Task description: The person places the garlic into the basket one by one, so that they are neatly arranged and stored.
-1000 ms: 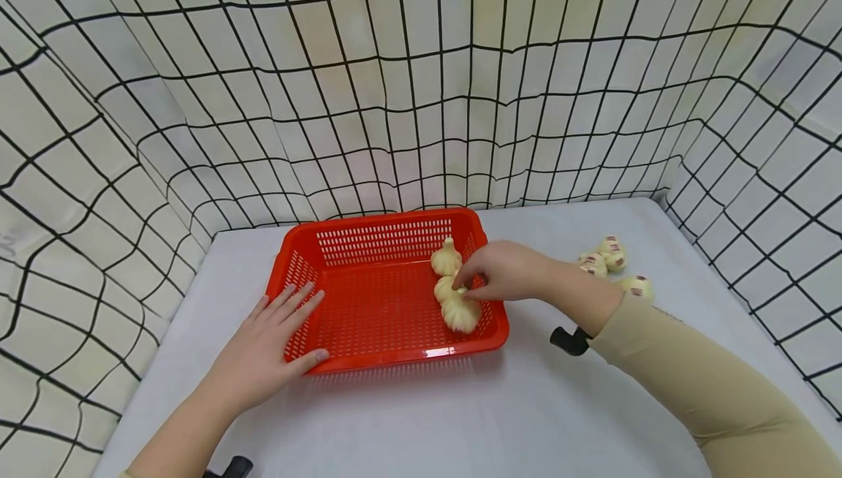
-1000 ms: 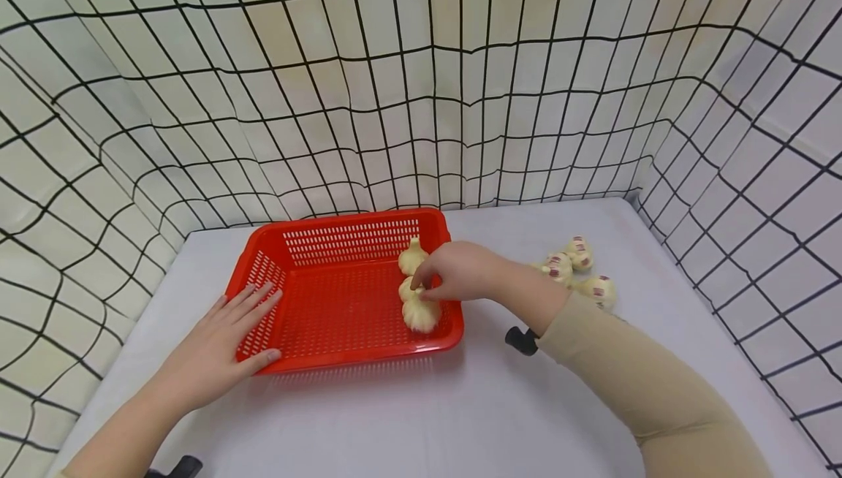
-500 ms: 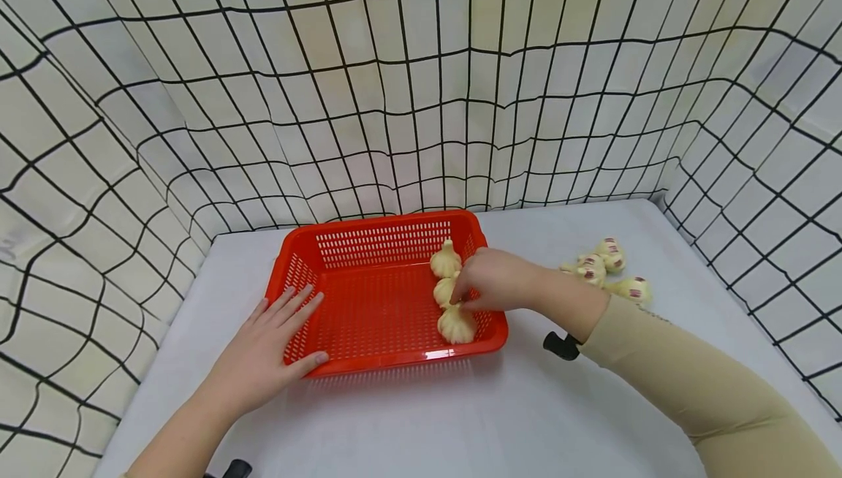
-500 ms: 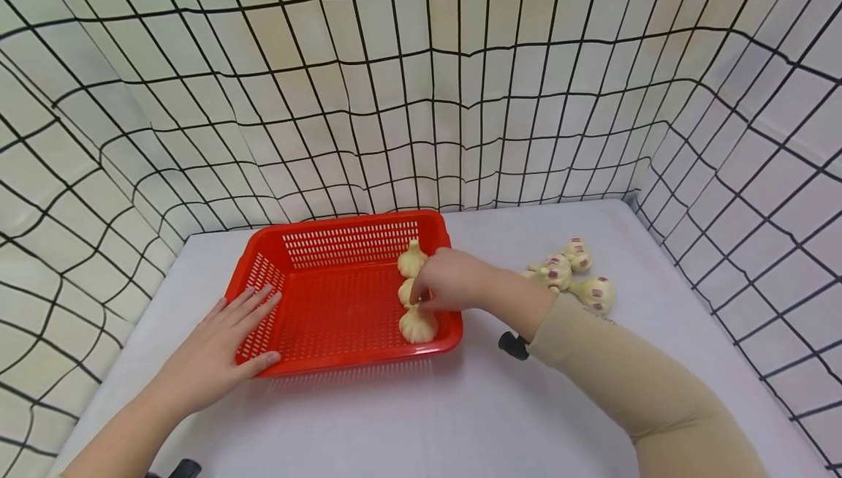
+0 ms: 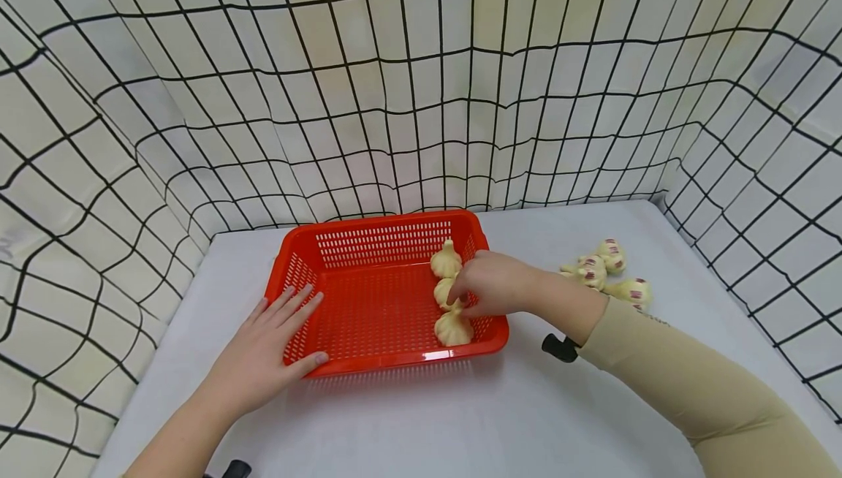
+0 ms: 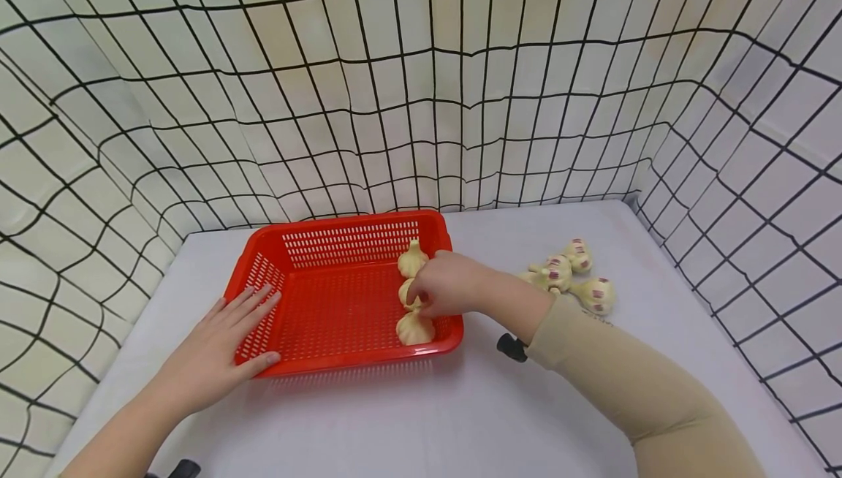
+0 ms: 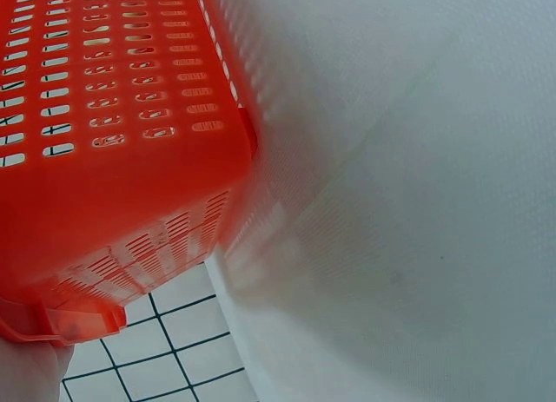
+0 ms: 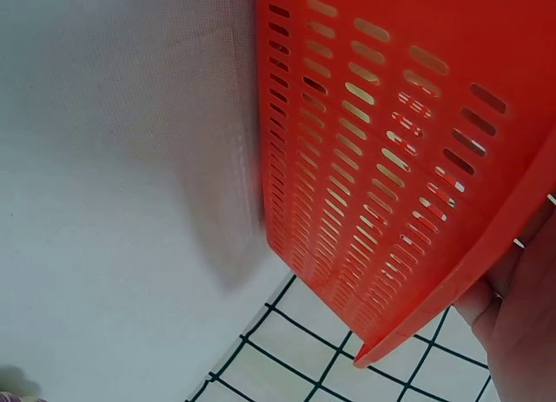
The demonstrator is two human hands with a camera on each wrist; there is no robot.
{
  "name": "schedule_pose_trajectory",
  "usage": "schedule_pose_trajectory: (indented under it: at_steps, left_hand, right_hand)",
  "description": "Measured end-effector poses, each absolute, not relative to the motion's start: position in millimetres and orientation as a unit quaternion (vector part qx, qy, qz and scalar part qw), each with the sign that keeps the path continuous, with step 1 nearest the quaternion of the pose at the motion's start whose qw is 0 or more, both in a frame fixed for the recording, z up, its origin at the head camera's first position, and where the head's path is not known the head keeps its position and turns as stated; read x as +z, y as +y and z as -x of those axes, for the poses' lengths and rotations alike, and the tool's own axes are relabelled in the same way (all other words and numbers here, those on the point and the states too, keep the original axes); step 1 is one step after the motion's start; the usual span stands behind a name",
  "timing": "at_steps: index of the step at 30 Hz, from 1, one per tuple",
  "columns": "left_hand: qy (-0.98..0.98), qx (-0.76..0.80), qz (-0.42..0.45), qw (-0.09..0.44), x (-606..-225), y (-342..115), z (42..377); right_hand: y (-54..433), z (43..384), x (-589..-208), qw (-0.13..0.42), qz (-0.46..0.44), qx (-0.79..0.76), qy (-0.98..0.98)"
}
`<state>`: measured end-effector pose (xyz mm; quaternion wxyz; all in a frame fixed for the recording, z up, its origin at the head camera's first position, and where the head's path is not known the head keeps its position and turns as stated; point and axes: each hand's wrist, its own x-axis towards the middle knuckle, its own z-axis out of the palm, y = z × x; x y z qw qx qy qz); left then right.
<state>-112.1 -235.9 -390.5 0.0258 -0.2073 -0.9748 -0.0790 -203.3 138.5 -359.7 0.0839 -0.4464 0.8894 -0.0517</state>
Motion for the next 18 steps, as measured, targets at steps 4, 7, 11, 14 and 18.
schedule_pose_trajectory:
  at_steps: [4, 7, 11, 14, 18]
  left_hand:
    - [-0.975, -0.080, 0.207, 0.028, -391.1, -236.0, 112.2]
    - [-0.975, -0.080, 0.206, 0.028, -391.0, -235.9, 112.0]
    - [-0.975, -0.080, 0.206, 0.029, -390.3, -235.4, 111.8]
    - [-0.975, -0.081, 0.206, 0.030, -390.2, -235.1, 111.8]
    - [-0.975, -0.082, 0.205, 0.029, -390.9, -235.2, 111.9]
  right_hand:
    - [139.1, 202.6, -358.6, 0.083, 0.444, -0.055, 0.891]
    - [140.1, 202.2, -357.6, 0.085, 0.438, -0.058, 0.893]
    - [141.4, 201.8, -356.1, 0.091, 0.430, -0.067, 0.896]
    - [142.2, 201.8, -355.3, 0.096, 0.426, -0.075, 0.896]
    - [143.8, 201.7, -354.2, 0.100, 0.423, -0.086, 0.897]
